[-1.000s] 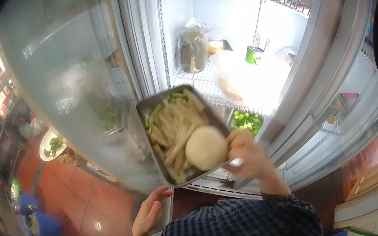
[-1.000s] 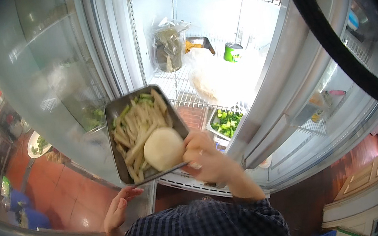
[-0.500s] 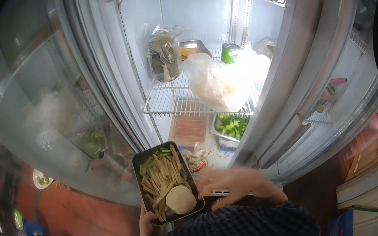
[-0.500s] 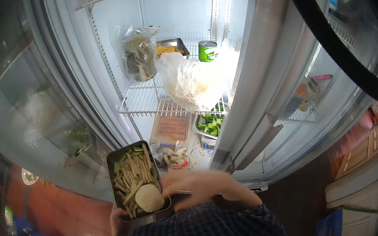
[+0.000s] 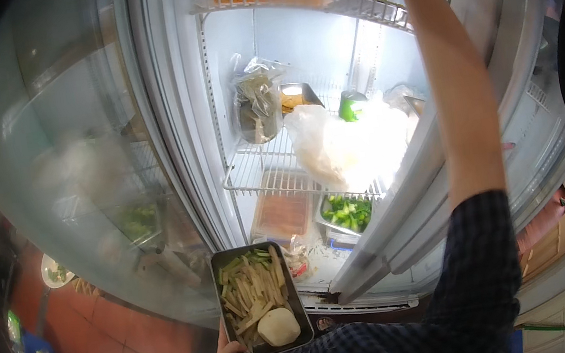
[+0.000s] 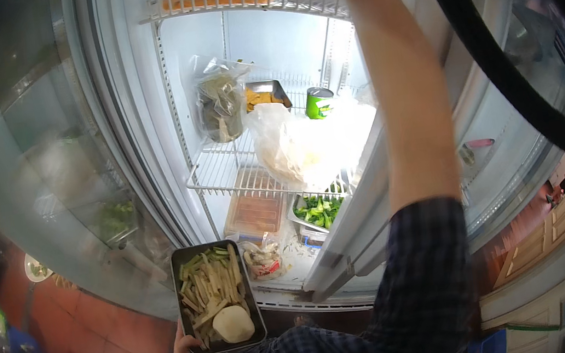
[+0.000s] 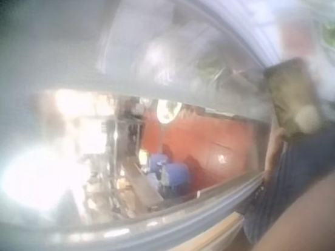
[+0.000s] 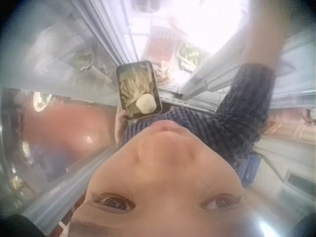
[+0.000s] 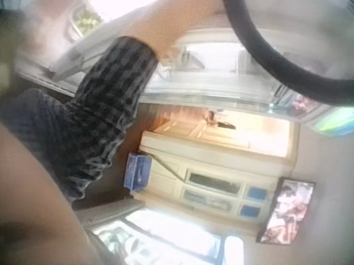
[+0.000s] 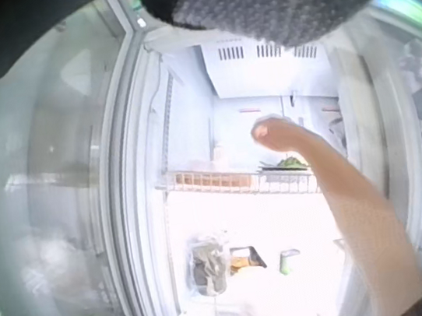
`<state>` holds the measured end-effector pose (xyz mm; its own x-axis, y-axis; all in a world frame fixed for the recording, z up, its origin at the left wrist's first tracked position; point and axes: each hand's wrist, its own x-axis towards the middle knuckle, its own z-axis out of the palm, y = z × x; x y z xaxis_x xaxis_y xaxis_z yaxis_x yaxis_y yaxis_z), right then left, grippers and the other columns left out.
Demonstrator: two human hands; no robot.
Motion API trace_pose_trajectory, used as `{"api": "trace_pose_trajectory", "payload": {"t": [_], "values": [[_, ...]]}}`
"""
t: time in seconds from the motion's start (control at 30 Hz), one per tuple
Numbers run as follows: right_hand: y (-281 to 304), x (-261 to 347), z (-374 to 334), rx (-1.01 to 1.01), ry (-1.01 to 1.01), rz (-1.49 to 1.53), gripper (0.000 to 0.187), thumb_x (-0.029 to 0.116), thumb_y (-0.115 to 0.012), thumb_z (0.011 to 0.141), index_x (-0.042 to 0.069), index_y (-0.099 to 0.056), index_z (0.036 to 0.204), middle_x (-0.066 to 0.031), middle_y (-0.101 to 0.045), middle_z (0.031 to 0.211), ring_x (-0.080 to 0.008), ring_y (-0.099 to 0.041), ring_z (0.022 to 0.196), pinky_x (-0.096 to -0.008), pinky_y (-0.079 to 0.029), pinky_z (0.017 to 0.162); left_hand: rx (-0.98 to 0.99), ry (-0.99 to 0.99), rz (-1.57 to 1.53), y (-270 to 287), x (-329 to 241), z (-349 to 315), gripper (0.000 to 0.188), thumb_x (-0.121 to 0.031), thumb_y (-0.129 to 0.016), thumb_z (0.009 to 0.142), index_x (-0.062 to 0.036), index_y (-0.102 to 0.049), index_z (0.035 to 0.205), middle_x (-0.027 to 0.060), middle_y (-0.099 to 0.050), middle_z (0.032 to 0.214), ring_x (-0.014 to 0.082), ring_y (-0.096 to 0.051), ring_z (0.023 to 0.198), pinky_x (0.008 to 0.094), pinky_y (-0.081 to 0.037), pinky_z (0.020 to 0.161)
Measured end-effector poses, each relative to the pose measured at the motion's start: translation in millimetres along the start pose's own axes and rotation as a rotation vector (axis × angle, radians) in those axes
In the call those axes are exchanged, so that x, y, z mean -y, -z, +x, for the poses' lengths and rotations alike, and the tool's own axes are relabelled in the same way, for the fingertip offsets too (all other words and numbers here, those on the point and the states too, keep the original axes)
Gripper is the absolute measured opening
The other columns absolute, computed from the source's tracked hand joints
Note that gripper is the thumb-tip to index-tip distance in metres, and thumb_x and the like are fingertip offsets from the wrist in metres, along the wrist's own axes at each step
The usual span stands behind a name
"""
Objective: The person takes containers of vegetables from a refrigerator and places them on a counter. Using their hands, the person selects lettuce leaves and places carrot sticks, mushrooms, and other greens inside, then rolls the lettuce leaves and places them on a plate.
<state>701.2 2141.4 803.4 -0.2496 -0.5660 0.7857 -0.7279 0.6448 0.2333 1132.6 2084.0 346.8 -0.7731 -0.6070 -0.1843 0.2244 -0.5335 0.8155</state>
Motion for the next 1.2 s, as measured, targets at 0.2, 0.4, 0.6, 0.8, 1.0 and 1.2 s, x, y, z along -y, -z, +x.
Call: {"api": "trace_pose_trajectory", "payload": {"t": [0.2,0.4,0.6,0.8,1.0,1.2], "values": [[-13,-28,26,0.835,-0.228,-0.256,0.066,0.029,-0.066,0.074,0.022,-0.037,0.132,-0.0098,-0.032,0.138,-0.0291,-0.037,0.122,-0.0457,-0.048,0.081,-0.029,0.092,0.068,9,-3,-1,0.094,-0.002,-0.042,0.048,-0.0021,-0.015,0.139,0.0171,-0.036,0.130,0.0255,-0.041,0.116,0.0262,-0.038,0.090],[-16,-40,33,0.775,-0.201,-0.501,0.087,0.031,-0.068,0.071,0.014,-0.017,0.139,-0.0188,-0.042,0.129,-0.0301,-0.044,0.116,-0.0374,-0.042,0.089,-0.028,0.000,0.099,28,24,6,0.091,0.002,-0.042,0.051,-0.0044,-0.019,0.138,0.0156,-0.042,0.126,0.0250,-0.047,0.110,0.0259,-0.044,0.082],[-68,-105,61,1.115,0.073,-0.237,0.087,0.019,-0.065,0.072,0.024,-0.011,0.140,-0.0232,-0.045,0.123,-0.0309,-0.047,0.110,-0.0420,-0.041,0.085,-0.069,0.079,0.116,25,22,15,0.092,0.000,-0.042,0.050,-0.0036,-0.018,0.138,0.0158,-0.039,0.128,0.0256,-0.044,0.113,0.0265,-0.041,0.086],[-80,-84,61,0.974,-0.298,-0.153,0.049,0.019,-0.052,0.080,0.020,-0.035,0.126,-0.0204,-0.057,0.103,-0.0268,-0.054,0.095,-0.0364,-0.045,0.072,-0.087,0.120,0.130,21,18,15,0.093,-0.002,-0.042,0.049,-0.0028,-0.016,0.138,0.0160,-0.037,0.129,0.0263,-0.042,0.116,0.0272,-0.039,0.089],[-48,-47,50,0.916,-0.177,-0.356,0.041,0.023,-0.057,0.078,0.010,-0.048,0.116,-0.0181,-0.059,0.100,-0.0273,-0.056,0.087,-0.0375,-0.046,0.070,-0.076,0.118,0.148,15,11,6,0.095,-0.004,-0.043,0.048,-0.0021,-0.015,0.139,0.0162,-0.035,0.131,0.0270,-0.039,0.118,0.0278,-0.036,0.093],[-12,-21,36,0.910,-0.060,-0.464,0.041,0.027,-0.061,0.075,0.002,-0.057,0.107,-0.0166,-0.060,0.098,-0.0278,-0.058,0.082,-0.0388,-0.047,0.068,-0.096,0.094,0.129,16,13,5,0.092,-0.005,-0.042,0.049,-0.0010,-0.017,0.138,0.0166,-0.035,0.130,0.0274,-0.039,0.117,0.0274,-0.035,0.094]]}}
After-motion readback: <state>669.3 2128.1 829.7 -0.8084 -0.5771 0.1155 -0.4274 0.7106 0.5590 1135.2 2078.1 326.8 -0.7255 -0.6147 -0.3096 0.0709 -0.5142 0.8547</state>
